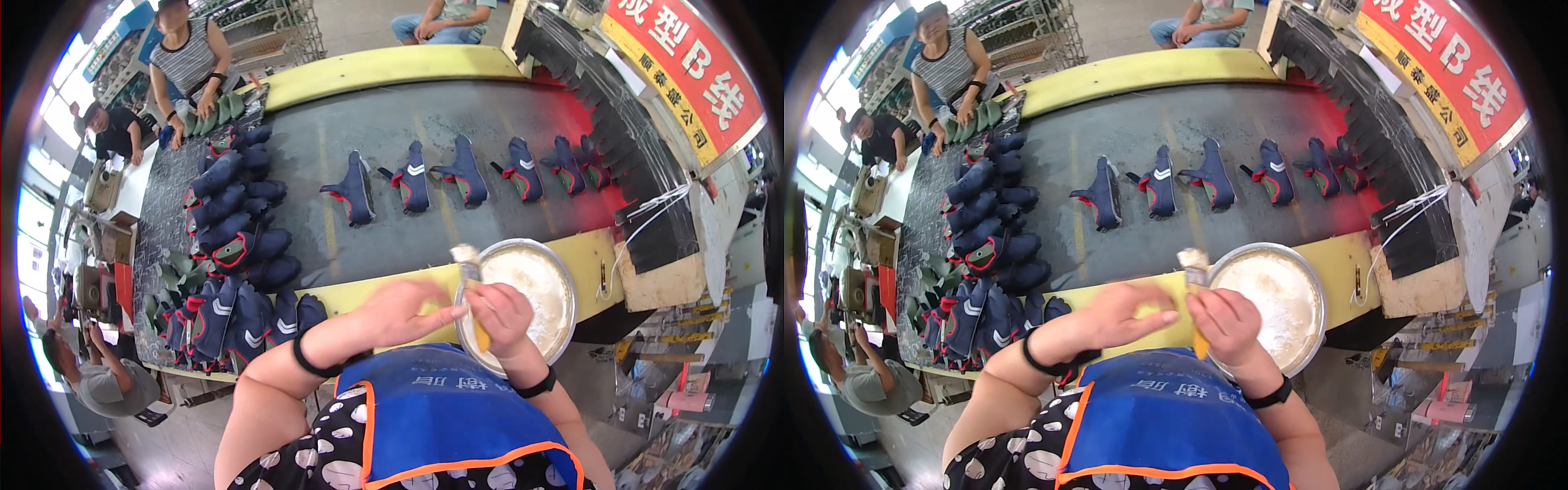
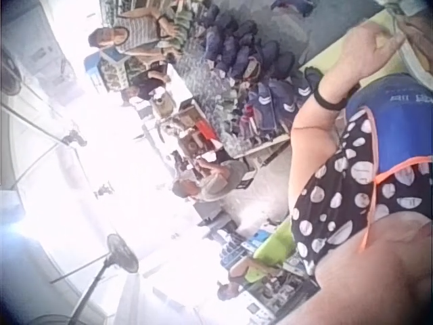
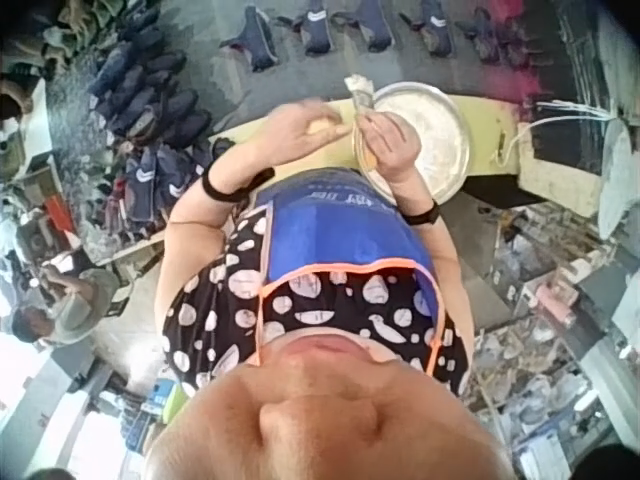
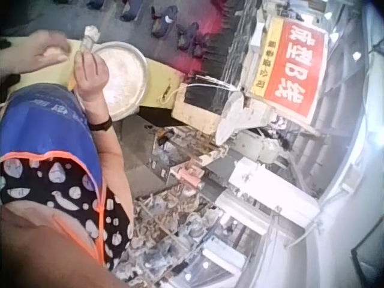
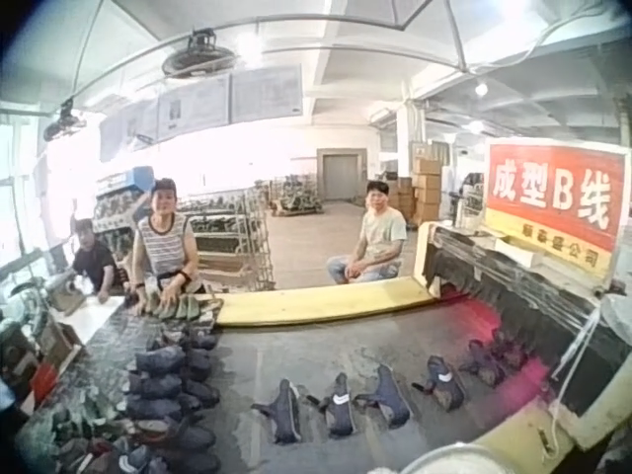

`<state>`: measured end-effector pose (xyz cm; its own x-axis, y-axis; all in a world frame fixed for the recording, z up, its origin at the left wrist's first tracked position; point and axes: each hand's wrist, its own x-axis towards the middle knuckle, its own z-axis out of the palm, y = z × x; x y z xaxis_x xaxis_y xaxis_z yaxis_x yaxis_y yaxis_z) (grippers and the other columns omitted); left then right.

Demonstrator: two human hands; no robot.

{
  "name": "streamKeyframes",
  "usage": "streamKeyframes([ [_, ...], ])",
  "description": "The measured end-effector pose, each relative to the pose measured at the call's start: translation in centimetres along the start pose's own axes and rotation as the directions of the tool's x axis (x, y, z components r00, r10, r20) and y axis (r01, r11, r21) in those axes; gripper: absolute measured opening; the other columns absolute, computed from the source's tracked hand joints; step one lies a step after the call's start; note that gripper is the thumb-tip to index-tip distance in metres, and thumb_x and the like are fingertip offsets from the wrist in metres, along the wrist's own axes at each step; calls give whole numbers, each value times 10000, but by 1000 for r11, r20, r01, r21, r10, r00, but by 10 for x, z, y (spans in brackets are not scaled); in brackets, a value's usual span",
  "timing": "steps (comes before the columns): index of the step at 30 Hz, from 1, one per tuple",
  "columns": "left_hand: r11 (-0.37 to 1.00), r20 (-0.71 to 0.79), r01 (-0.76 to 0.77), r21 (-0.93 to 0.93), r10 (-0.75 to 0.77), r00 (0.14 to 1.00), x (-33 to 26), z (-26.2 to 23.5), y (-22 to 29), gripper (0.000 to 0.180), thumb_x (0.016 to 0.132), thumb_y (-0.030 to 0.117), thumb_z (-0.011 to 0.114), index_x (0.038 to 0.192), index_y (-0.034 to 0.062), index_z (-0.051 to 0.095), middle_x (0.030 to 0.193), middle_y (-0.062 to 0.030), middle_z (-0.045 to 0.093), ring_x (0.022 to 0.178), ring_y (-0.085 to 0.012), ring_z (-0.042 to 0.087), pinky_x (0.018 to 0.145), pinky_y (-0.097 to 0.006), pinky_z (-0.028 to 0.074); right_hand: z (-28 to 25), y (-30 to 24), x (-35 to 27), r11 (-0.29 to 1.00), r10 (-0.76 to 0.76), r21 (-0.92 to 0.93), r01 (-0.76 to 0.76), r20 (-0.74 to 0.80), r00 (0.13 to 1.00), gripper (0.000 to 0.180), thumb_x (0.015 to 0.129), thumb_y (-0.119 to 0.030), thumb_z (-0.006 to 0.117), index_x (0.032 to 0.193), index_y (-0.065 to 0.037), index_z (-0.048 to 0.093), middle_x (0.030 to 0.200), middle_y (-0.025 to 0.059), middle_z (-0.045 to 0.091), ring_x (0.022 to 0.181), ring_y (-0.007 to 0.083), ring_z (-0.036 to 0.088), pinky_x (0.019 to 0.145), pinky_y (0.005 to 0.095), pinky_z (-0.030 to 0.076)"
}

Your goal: Applying glue to the bottom of shoe soles using a handheld brush.

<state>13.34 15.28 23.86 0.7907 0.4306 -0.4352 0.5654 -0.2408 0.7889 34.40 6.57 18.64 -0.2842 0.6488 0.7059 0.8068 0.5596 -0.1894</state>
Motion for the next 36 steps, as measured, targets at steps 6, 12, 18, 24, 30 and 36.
streamKeyframes([
  [6, 617, -639, 283, 734, 769, -18, -125, 1, 14, 898, 920, 702, 461, 1474, 7, 328, 1567, -184, 221, 1453, -332, 166, 1192, -446, 131, -55, 1, -24, 959, -78, -283, 4, -252, 965, 286, 683, -69, 731, 969, -87, 734, 991, 63, 614, 841, 236, 593, 696, 357, 497],
  [12, 756, -439, -493, 431, 653, 617, -73, 51, 36, 391, 1074, 302, 365, 1290, 52, 572, 1276, -134, 580, 1161, -253, 579, 942, -411, 483, -58, -38, -31, 964, -126, -253, 85, -152, 980, 329, 702, -99, 710, 1028, -118, 746, 992, 37, 578, 855, 208, 578, 738, 350, 504],
  [18, 327, -97, -122, -937, 94, 991, -26, 114, 0, 346, 1062, 255, 401, 1247, 3, 549, 1175, -95, 594, 1137, -186, 565, 1023, -355, 428, -40, -64, -44, 973, -174, -161, 164, -47, 984, 264, 782, -133, 672, 1038, -102, 732, 1058, 16, 636, 964, 173, 613, 888, 338, 512],
  [24, 75, -87, -78, -994, -125, 988, 7, 120, -26, 168, 1029, 137, 479, 1145, 33, 544, 1066, -79, 608, 980, -193, 617, 872, -355, 510, -55, -55, -65, 994, -83, -62, 94, 157, 984, 220, 818, -128, 645, 1021, -77, 711, 1065, 54, 667, 1001, 184, 644, 955, 358, 518],
  [30, 288, -317, -173, -942, -594, 739, 54, 107, -175, 202, 962, 218, 650, 947, 63, 520, 681, -1, 479, 618, -139, 527, 563, -324, 452, -112, -14, -207, 662, 729, 36, -748, -259, 633, 43, 886, -49, 654, 860, -61, 622, 813, 147, 641, 729, 260, 642, 629, 345, 504],
  [36, 608, -557, 147, -780, -781, 282, 96, 120, -242, 295, 916, 272, 702, 888, 34, 529, 688, -30, 551, 506, -144, 492, 502, -313, 396, -158, -10, -404, -338, 936, -423, -841, -245, -253, 387, 1047, -304, 430, 994, 25, 626, 992, 255, 682, 870, 390, 667, 742, 485, 503],
])
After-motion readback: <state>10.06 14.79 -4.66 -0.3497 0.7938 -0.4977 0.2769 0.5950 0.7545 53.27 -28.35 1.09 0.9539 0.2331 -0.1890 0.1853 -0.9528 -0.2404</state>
